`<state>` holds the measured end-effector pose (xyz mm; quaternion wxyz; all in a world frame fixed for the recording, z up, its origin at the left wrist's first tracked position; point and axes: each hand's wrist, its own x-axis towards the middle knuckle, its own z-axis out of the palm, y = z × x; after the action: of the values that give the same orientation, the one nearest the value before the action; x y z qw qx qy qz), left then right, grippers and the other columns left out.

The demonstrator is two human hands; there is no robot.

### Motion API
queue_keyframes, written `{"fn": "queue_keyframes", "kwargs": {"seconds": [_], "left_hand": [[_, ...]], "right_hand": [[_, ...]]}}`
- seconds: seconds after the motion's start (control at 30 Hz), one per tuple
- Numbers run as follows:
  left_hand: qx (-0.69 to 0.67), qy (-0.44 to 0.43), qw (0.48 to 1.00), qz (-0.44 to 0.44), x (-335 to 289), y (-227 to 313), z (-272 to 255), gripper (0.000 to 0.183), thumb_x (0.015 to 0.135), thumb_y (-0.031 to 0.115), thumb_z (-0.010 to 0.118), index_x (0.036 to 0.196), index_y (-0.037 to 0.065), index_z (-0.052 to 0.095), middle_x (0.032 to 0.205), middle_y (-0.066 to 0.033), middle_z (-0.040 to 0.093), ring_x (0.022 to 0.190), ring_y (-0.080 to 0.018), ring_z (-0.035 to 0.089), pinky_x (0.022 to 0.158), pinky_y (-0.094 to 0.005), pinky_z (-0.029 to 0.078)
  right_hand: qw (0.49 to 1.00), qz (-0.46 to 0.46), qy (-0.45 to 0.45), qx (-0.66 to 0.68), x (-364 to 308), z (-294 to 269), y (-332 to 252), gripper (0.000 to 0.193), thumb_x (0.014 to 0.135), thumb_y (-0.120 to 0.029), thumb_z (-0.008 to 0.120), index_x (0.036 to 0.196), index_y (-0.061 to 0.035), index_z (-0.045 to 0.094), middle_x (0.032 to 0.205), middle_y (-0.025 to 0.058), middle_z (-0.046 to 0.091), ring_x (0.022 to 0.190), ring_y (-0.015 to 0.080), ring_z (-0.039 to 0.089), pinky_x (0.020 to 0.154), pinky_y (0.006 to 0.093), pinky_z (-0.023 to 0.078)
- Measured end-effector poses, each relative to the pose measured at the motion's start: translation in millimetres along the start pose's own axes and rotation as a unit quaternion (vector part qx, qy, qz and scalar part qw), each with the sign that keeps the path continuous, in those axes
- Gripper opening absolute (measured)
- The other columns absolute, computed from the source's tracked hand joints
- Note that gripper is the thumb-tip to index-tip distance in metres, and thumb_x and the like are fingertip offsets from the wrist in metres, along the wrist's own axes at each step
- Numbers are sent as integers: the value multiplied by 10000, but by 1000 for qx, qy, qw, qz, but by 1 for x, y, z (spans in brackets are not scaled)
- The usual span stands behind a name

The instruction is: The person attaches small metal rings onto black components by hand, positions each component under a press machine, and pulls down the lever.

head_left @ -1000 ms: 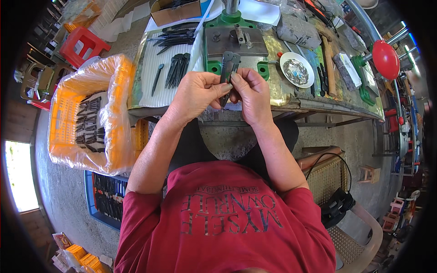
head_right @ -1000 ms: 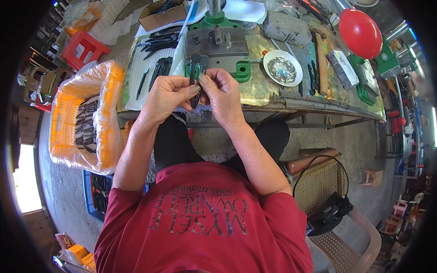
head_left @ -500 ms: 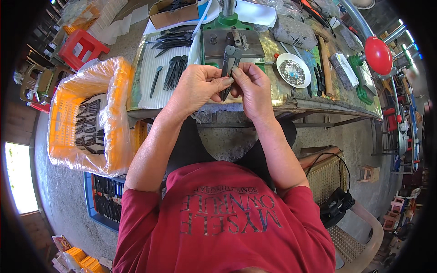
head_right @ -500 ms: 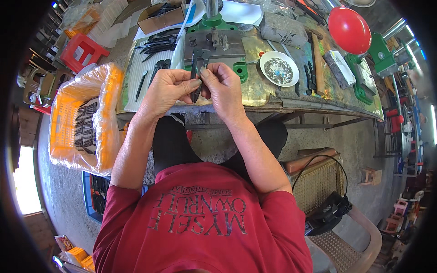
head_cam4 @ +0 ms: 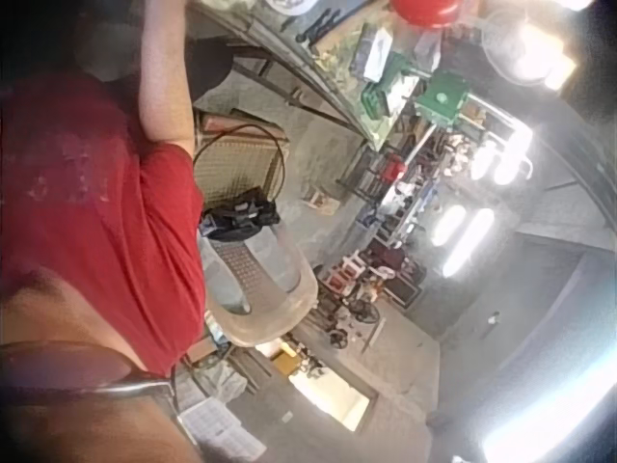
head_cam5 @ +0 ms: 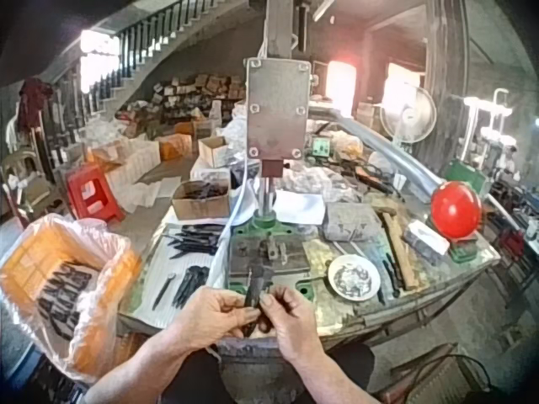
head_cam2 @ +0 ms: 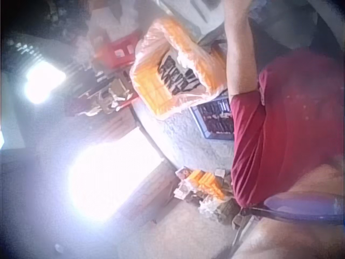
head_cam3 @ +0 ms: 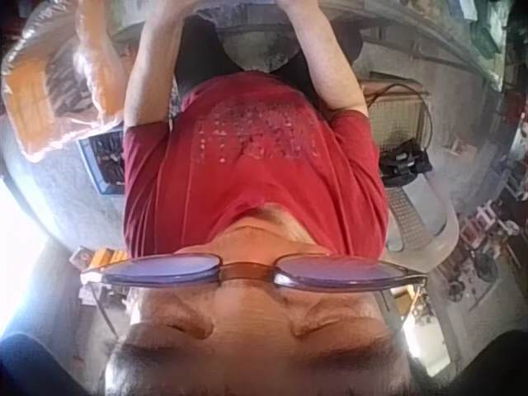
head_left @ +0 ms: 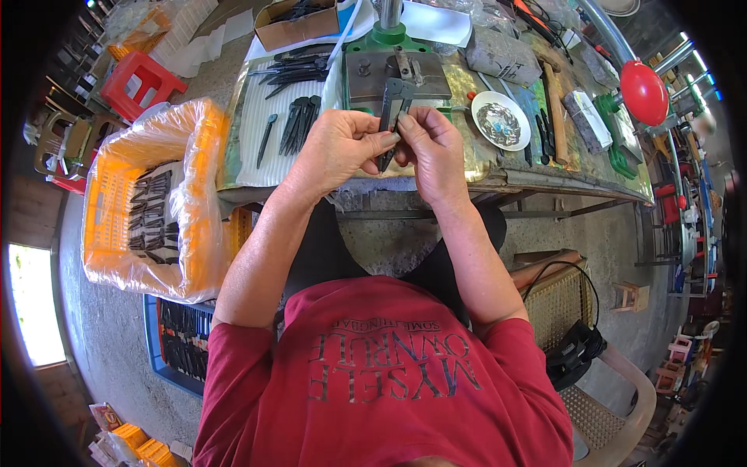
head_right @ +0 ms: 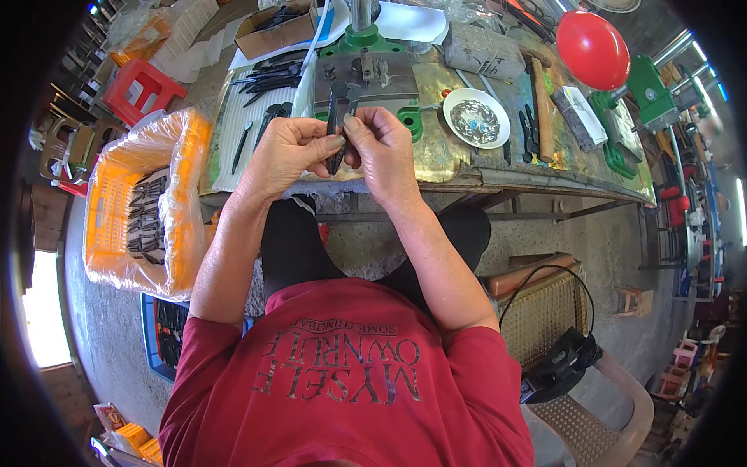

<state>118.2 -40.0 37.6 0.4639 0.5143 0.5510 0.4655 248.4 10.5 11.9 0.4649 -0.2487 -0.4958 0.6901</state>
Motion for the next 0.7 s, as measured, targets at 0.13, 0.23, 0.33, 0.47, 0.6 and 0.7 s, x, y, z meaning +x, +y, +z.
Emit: {"fn": "queue_keyframes", "kwargs": {"seconds": [0.13,0.23,0.33,0.47,0.6,0.7], "left_hand": [[-2,-3,1000,6,1,-1,-1,204,767,157,571,836,-33,594,670,-31,577,515,-44,509,477,-155,431],[-10,-5,1000,8,1,-2,-1,203,768,157,570,837,-32,594,672,-32,578,526,-46,514,481,-156,433],[0,-7,1000,10,2,-2,-1,200,768,156,568,836,-31,595,672,-34,580,535,-48,518,487,-157,434],[-9,-10,1000,13,3,-5,-1,197,768,152,568,835,-30,595,674,-38,585,535,-48,517,489,-158,434],[-10,-12,1000,18,2,-4,-2,195,766,152,570,835,-29,596,674,-38,586,529,-47,514,483,-158,430],[-15,-11,1000,17,3,-5,-1,194,766,153,570,831,-29,596,670,-38,584,523,-46,511,478,-158,428]], "right_hand": [[1000,2,3,3,0,0,0,112,803,-110,515,803,-4,480,667,35,526,468,53,429,410,171,347],[1000,-2,3,1,0,1,0,109,804,-106,512,802,-2,479,670,38,526,470,55,433,412,173,352],[1000,-5,3,-1,1,-1,1,107,804,-102,508,801,1,478,672,39,525,473,57,436,415,174,358],[1000,-6,7,1,0,1,0,106,805,-97,506,801,4,476,670,39,522,474,58,437,417,174,362],[1000,-7,5,1,1,1,1,106,806,-99,504,798,4,476,670,38,522,471,57,436,416,173,361],[1000,-4,5,-9,1,1,0,107,807,-99,502,793,3,477,669,38,522,469,56,434,417,173,359]]}}
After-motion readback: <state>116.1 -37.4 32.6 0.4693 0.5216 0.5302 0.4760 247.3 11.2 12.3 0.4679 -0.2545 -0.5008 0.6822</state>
